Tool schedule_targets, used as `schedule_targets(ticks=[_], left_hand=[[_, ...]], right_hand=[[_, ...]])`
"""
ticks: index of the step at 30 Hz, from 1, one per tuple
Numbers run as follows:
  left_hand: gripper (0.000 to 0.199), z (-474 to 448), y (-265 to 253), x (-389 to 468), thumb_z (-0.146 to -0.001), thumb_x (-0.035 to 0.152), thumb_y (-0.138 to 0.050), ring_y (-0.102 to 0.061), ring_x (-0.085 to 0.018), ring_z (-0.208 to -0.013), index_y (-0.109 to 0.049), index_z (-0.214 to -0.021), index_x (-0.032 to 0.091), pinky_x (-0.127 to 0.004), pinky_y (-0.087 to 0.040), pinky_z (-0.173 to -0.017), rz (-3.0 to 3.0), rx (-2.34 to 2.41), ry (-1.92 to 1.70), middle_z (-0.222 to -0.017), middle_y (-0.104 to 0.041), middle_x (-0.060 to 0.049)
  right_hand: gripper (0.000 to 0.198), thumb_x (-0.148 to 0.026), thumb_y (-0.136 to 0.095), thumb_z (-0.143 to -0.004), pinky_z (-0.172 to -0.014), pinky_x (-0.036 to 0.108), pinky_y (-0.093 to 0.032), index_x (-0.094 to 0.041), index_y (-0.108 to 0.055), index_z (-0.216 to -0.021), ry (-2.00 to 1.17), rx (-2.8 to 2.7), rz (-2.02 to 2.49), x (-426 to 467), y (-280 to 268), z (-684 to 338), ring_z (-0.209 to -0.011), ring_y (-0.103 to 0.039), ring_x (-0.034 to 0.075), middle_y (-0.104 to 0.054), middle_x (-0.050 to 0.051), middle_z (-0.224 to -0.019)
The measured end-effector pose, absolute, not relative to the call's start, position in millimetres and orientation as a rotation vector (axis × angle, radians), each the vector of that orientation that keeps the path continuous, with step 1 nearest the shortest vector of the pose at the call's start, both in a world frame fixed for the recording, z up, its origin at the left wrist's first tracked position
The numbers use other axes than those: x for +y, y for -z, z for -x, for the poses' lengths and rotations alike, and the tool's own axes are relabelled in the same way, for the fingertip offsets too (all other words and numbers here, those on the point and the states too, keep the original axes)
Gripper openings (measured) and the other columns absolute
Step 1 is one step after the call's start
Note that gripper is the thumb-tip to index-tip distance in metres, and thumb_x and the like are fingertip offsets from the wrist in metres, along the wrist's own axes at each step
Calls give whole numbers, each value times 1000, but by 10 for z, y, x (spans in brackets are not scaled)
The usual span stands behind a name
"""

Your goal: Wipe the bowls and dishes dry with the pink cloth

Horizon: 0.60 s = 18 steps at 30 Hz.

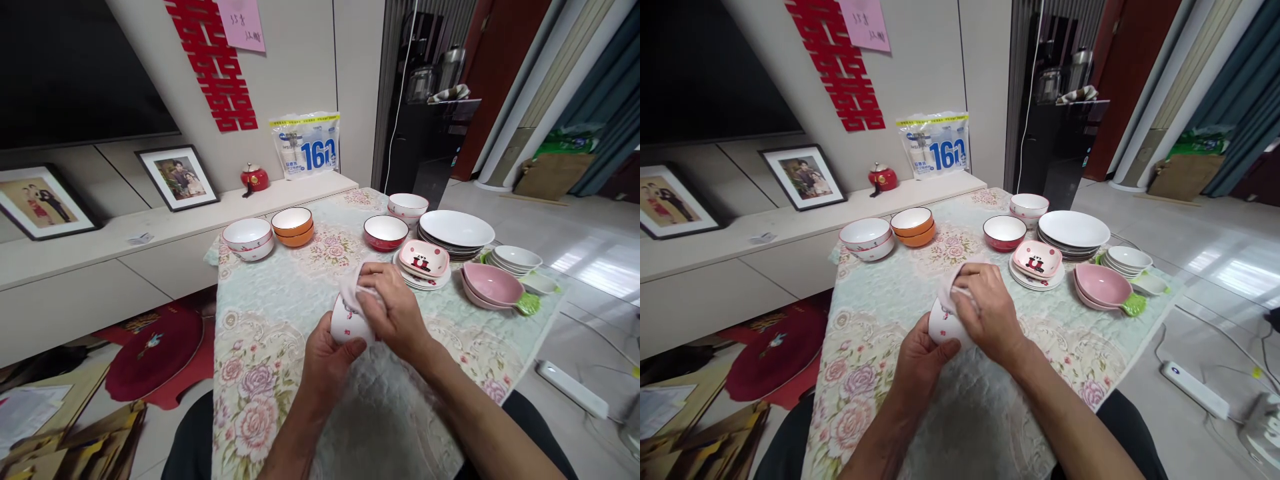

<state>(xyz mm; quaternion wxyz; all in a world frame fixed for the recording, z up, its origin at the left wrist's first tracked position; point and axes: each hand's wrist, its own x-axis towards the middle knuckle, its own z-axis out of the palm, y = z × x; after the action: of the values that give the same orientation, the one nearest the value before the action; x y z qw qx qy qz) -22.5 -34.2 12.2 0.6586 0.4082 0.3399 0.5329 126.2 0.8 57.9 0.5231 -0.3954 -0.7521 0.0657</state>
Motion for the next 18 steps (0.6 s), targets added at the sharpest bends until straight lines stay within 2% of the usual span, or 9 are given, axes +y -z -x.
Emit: schedule_targets(ticks=[3,6,9,14,18], left_hand=[[41,270,-159,-361,-68,31,-86,-61,-18,-74,-68,-101,15,-26,-45,-67,-1008,840,-1112,-84,-72,-3],[40,295,-202,-371,-68,33,-86,-58,-16,-70,-68,-99,15,-24,-42,-64,-1092,816,-1032,-82,-71,-3],[41,300,-211,-375,-68,35,-86,-59,-17,-72,-68,-99,15,-25,-43,-65,-1092,760,-980,-83,-71,-5],[47,306,-203,-367,-64,33,-89,-62,-19,-74,-69,-103,16,-25,-44,-66,-1019,708,-942,-84,-73,-6],[52,334,-200,-330,-58,35,-93,-62,-18,-75,-72,-103,18,-24,-45,-65,-1024,640,-1043,-92,-72,-6]], right_hand=[[25,-34,-50,-96,-89,37,-46,-20,-67,-108,-577,-1644,1055,158,-491,-1444,-103,-62,24,-69,8,-110],[33,-47,-60,-89,-70,30,-47,-18,-70,-100,-1029,-1370,1123,269,-395,-1592,-79,-64,20,-72,4,-91],[39,-53,-73,-76,-57,26,-42,-17,-69,-88,-1337,-1166,1058,301,-355,-1662,-61,-58,15,-68,1,-73],[41,-50,-82,-67,-46,22,-33,-18,-57,-63,-1512,-983,979,264,-369,-1647,-46,-44,9,-54,-5,-54],[40,-47,-85,-61,-47,23,-39,-19,-56,-63,-1498,-808,977,250,-359,-1579,-48,-49,10,-56,-5,-55]])
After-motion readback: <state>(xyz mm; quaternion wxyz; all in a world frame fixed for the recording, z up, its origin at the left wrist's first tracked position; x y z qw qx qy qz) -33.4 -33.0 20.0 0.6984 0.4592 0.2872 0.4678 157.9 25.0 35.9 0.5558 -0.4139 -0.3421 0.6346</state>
